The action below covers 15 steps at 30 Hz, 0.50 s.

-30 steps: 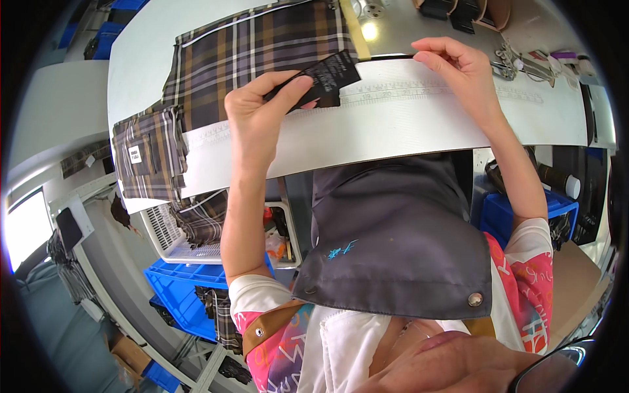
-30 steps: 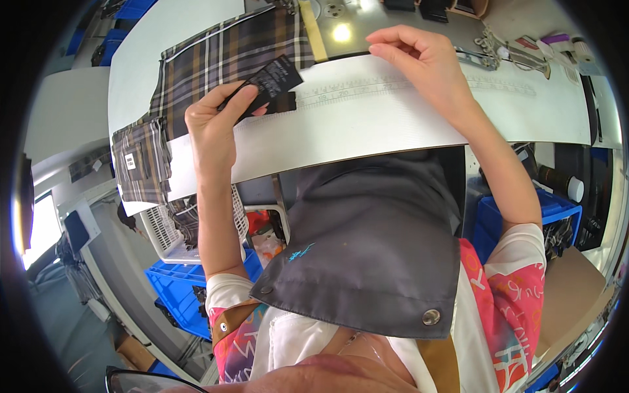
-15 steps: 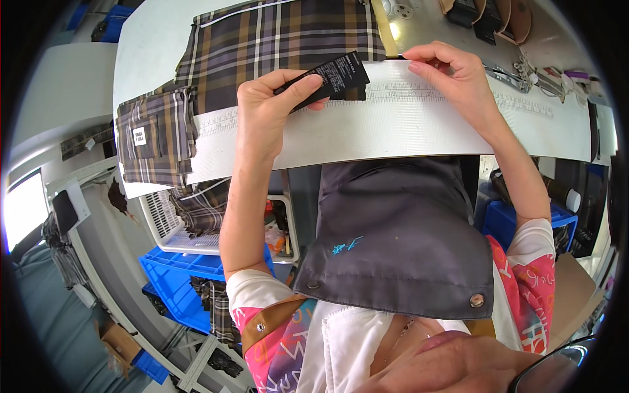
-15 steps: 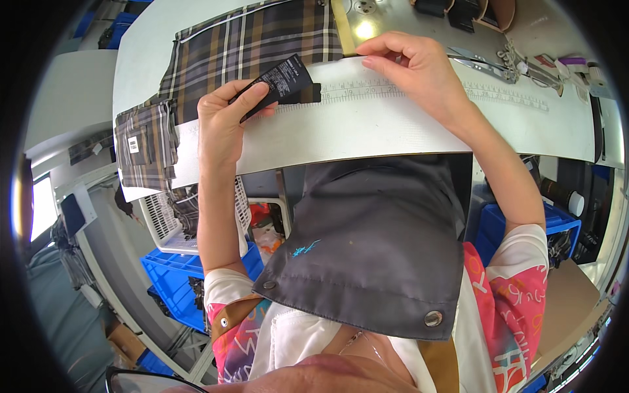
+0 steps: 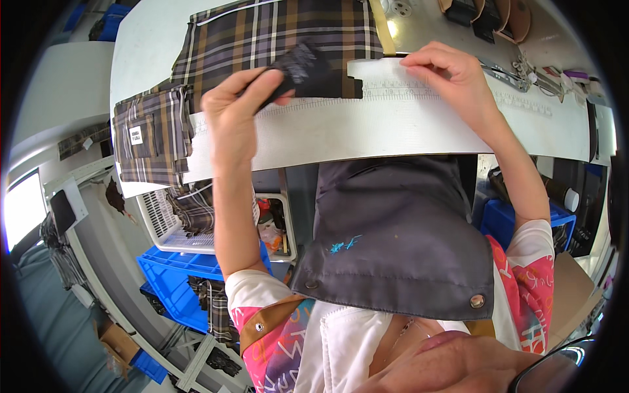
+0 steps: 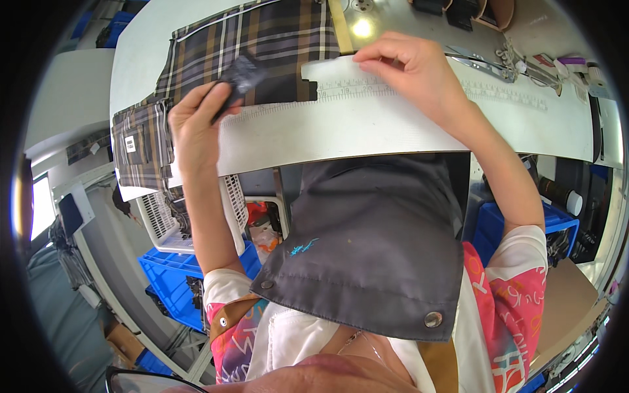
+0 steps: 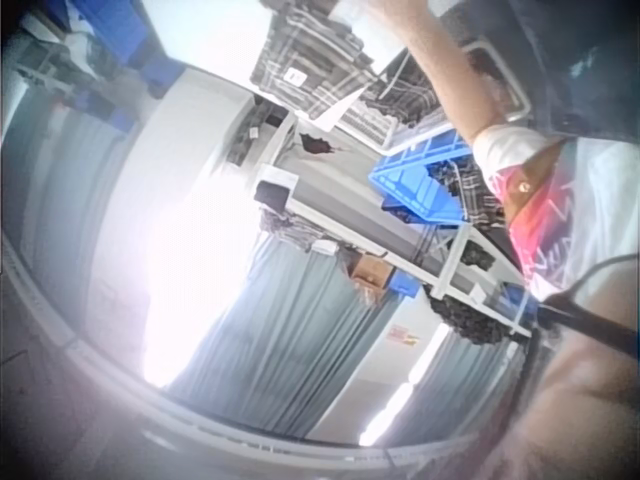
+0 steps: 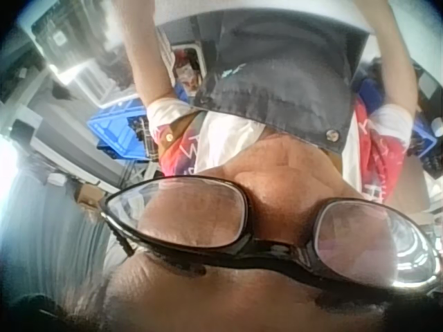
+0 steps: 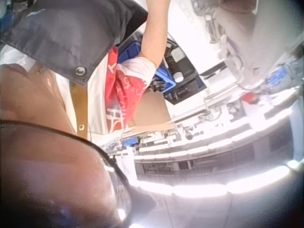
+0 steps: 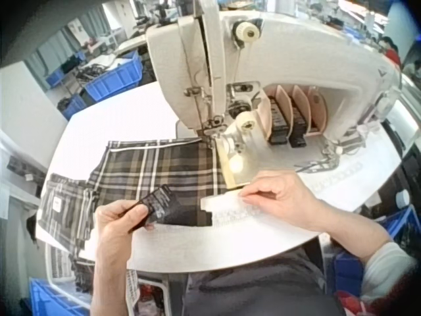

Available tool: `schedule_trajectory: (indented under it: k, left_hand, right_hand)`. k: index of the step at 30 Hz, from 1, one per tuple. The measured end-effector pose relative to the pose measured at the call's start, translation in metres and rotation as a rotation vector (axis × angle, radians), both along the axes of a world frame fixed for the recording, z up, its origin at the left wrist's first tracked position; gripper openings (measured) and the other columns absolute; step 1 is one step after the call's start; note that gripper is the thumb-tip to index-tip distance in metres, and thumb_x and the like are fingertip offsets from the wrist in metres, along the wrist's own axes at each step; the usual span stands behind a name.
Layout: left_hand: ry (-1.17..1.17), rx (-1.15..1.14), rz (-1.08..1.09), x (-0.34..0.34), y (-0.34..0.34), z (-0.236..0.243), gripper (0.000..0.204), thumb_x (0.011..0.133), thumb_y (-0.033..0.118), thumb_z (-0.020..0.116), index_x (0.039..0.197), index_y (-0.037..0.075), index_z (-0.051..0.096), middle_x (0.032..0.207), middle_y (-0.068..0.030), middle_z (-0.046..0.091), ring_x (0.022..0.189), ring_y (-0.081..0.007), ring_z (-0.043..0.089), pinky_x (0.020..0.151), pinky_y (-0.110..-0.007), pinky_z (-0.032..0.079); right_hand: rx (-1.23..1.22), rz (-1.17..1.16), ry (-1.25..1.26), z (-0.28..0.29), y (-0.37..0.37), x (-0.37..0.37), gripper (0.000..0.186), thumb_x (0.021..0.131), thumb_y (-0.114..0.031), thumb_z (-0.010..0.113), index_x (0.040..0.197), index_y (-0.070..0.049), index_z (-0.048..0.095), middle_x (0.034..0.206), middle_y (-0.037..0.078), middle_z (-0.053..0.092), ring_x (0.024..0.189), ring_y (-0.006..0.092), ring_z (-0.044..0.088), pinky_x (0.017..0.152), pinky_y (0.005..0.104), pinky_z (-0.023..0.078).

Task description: Sewing and assembling components of plaid leather or fabric bags using an industrial sewing machine.

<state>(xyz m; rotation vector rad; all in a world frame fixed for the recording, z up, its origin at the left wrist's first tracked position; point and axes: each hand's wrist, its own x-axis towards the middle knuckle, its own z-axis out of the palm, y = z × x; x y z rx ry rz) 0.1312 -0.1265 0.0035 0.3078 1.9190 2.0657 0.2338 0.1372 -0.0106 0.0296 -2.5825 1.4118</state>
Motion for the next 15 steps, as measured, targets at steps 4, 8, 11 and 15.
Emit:
schedule_trajectory:
  k: [4, 8, 11, 15]
  left_hand:
    - [0.105, -0.069, 0.066, -0.001, -0.026, 0.001, 0.012, 0.079, 0.001, 0.065, 0.088, -0.008, 0.066, 0.073, -0.0137, 0.066, 0.061, -0.0148, 0.062, 0.061, -0.023, 0.050]
    - [0.162, -0.216, 0.023, 0.013, -0.030, -0.003, 0.012, 0.077, -0.001, 0.068, 0.088, -0.005, 0.068, 0.073, -0.0078, 0.066, 0.063, -0.0105, 0.061, 0.061, -0.020, 0.049]
    - [0.172, -0.255, -0.030, 0.020, -0.038, -0.009, 0.011, 0.077, -0.001, 0.068, 0.087, -0.004, 0.069, 0.075, -0.0070, 0.067, 0.064, -0.0095, 0.061, 0.060, -0.019, 0.048]
    - [0.261, -0.326, -0.122, 0.028, -0.040, -0.006, 0.010, 0.076, -0.001, 0.069, 0.085, -0.002, 0.070, 0.075, -0.0046, 0.067, 0.067, -0.0072, 0.060, 0.060, -0.018, 0.046]
  right_hand:
    - [0.208, 0.186, 0.146, 0.006, -0.019, -0.001, 0.013, 0.080, -0.005, 0.063, 0.092, -0.002, 0.065, 0.079, 0.005, 0.059, 0.070, 0.0156, 0.057, 0.062, 0.0249, 0.045]
    - [0.591, 0.295, 0.412, -0.011, -0.044, -0.017, 0.007, 0.079, -0.004, 0.063, 0.084, -0.001, 0.060, 0.077, 0.007, 0.056, 0.070, 0.0196, 0.056, 0.061, 0.0269, 0.045]
    - [0.346, 0.316, 0.180, -0.006, -0.045, -0.027, 0.006, 0.083, -0.008, 0.059, 0.081, -0.003, 0.057, 0.075, 0.008, 0.055, 0.069, 0.0195, 0.055, 0.059, 0.0273, 0.044]
    - [-0.109, 0.229, -0.124, 0.028, -0.042, -0.041, 0.009, 0.087, -0.010, 0.055, 0.082, -0.002, 0.056, 0.075, 0.008, 0.055, 0.069, 0.0211, 0.055, 0.058, 0.0280, 0.043]
